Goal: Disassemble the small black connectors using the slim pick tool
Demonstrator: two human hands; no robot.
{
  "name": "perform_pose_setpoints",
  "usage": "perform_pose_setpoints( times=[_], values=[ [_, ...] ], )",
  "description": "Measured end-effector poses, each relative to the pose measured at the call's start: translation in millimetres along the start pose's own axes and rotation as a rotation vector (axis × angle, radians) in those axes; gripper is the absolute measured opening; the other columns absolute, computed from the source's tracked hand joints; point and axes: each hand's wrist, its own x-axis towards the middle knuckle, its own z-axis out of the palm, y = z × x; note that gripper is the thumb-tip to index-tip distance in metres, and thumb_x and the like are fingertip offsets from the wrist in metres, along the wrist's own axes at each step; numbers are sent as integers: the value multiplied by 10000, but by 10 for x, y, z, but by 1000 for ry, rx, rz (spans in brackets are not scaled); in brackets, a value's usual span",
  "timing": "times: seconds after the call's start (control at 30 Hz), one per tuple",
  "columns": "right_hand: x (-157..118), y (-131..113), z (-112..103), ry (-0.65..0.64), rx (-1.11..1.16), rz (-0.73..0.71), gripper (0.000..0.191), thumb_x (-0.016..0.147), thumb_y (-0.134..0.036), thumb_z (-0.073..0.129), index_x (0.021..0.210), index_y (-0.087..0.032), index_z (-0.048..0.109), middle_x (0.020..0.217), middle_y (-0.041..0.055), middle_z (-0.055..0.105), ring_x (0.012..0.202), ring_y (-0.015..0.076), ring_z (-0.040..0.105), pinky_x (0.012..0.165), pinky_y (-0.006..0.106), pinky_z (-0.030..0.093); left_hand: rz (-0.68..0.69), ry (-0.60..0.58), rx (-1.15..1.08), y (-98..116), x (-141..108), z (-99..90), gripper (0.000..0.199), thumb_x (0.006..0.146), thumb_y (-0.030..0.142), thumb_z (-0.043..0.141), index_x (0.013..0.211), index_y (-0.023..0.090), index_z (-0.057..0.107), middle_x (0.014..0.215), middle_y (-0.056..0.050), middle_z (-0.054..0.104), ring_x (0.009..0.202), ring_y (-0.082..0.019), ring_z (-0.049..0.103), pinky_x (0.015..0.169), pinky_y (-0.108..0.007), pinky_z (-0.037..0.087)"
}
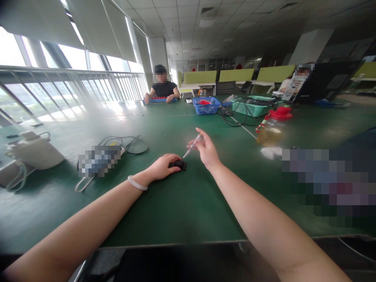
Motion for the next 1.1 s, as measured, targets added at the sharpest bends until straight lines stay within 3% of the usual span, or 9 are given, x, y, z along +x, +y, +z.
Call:
perform_pose_setpoints(
  times=[0.27, 0.7, 1.1],
  values=[
    [18, 38, 4, 68, 62, 80, 607, 752, -388, 653, 1310, -294, 431, 768, -29, 687, 734, 179, 697, 708, 354, 539, 39, 0, 3, -18, -1, 7, 338, 800, 351, 638, 1113, 231, 594, 1037, -42, 652, 977, -229, 592, 885, -350, 476],
    [6, 52, 23, 136, 111, 94, 556, 728, -374, 680, 1237, -275, 478, 758, -33, 689, 699, 168, 697, 715, 350, 546, 47, -11, -5, -8, 2, -5, 330, 809, 342, 627, 1121, 237, 596, 1043, -37, 651, 985, -230, 584, 902, -355, 464],
    [20, 98, 15, 207, 137, 121, 553, 682, -398, 718, 1176, -275, 500, 721, -44, 677, 662, 161, 691, 625, 302, 539, 47, -19, 1, -7, 1, -9, 323, 811, 341, 625, 1115, 235, 597, 1044, -36, 653, 979, -227, 593, 905, -360, 466]
  ],
)
